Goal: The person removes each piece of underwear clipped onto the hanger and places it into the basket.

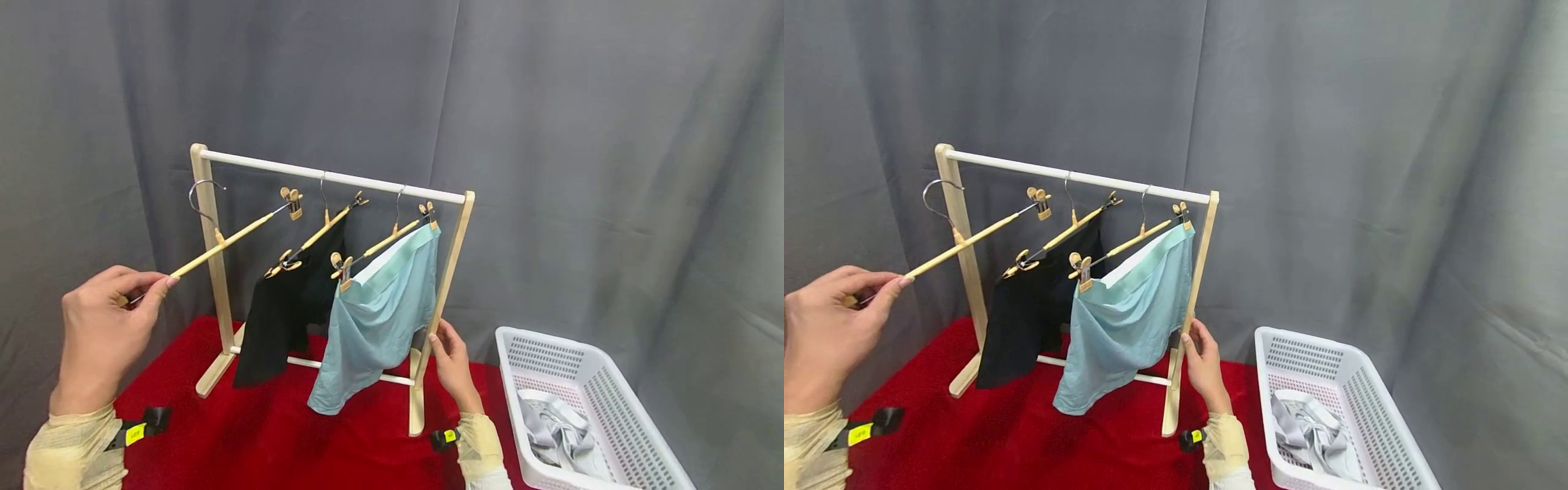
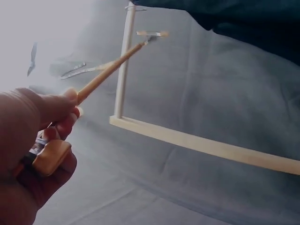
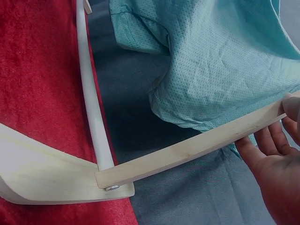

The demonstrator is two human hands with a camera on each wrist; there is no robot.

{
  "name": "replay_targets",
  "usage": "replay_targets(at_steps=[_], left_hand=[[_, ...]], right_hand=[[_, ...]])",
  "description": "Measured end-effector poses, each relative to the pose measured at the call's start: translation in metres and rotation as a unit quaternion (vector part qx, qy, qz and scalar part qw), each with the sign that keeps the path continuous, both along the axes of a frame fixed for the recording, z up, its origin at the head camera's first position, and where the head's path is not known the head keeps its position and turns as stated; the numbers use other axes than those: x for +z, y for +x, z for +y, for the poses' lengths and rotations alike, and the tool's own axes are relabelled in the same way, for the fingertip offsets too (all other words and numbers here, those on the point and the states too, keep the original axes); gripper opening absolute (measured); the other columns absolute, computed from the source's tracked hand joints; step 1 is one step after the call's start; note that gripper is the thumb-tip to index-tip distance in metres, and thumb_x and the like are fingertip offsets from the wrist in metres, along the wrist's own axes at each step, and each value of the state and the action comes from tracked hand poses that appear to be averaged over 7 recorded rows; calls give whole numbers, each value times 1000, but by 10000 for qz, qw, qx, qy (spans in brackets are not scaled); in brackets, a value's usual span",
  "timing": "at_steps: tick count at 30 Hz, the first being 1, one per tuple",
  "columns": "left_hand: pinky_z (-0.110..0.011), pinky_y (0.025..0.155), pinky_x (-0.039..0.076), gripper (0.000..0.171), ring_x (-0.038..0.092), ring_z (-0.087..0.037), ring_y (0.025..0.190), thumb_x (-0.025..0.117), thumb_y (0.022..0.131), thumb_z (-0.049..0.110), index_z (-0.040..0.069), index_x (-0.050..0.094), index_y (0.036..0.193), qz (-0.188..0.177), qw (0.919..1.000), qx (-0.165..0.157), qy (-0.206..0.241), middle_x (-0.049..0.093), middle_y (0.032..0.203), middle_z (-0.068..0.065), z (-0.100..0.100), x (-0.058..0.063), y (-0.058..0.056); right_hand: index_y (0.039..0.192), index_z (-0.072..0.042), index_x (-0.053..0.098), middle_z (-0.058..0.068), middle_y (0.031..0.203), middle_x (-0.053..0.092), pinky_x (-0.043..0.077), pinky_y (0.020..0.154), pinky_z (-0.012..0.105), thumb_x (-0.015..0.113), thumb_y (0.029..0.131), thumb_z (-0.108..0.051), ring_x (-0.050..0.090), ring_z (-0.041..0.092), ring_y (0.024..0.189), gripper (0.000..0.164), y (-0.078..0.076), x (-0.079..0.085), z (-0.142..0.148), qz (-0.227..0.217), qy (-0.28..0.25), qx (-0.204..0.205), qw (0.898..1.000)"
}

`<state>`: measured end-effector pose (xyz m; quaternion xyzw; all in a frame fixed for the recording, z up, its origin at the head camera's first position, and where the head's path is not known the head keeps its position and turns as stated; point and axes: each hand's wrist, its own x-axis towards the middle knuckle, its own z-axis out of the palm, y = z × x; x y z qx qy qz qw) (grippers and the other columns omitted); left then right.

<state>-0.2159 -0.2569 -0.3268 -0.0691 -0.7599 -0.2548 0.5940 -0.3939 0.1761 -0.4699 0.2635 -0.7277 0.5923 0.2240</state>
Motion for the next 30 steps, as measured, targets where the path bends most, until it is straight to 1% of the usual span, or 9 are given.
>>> replay_targets(at_steps=[5,9,13,15,18,22,25,28,30], left_hand=[[-9,53,32,9,40,0,60,69,78,10,4,71,84,-250,9995,90,172,56,68,-2,-2,-5,-13],[-9,53,31,9,40,-1,59,69,77,10,4,71,83,-128,9998,12,155,55,67,-2,-1,-7,-24],[-9,54,31,7,40,0,59,70,77,10,4,71,82,37,9999,-46,81,56,67,-2,0,-7,-36],[-9,54,31,7,40,0,59,70,77,10,5,71,82,75,9999,-29,96,57,67,-2,1,-6,-41],[-10,54,31,8,40,-1,60,70,77,12,6,72,82,94,9999,-30,125,57,67,-2,2,-1,-48],[-13,55,32,10,41,-4,60,69,79,14,4,71,83,140,9998,-35,129,57,68,-4,8,4,-55],[-16,56,34,12,42,-6,60,67,80,14,3,71,84,149,9997,-14,180,58,69,-6,14,11,-58],[-18,57,34,16,44,-10,61,66,82,16,2,70,86,73,9996,2,261,58,70,-8,21,16,-62],[-19,57,35,18,44,-12,62,65,82,18,1,70,87,23,9995,2,312,58,71,-9,25,18,-65]], right_hand=[[129,7,44,23,116,56,46,82,22,49,92,-7,51,42,108,40,0,1,-1,13,-38,61,10000],[129,5,44,26,118,54,45,85,22,50,92,-8,51,40,110,40,0,-2,0,-43,-57,65,10000],[129,5,44,29,118,53,46,86,28,50,93,-11,52,37,109,40,-7,-11,1,65,-127,18,9999],[129,3,45,28,117,54,47,86,30,51,93,-14,54,34,108,41,-13,-17,3,148,-111,-66,9998],[129,-2,47,27,116,56,47,84,29,51,93,-18,56,27,105,40,-24,-26,2,400,-133,-145,9990],[129,-2,48,25,112,57,48,81,27,51,93,-16,57,26,101,38,-29,-33,3,739,-154,-181,9970],[129,-2,47,22,114,57,47,82,27,51,93,-18,56,29,103,39,-28,-30,2,545,-154,-160,9983],[130,-1,46,19,116,57,46,86,28,51,93,-18,54,33,107,40,-22,-24,2,209,-126,-142,9996],[130,1,46,21,116,56,46,86,28,51,93,-14,53,35,108,40,-15,-18,2,108,-140,-96,9998]])
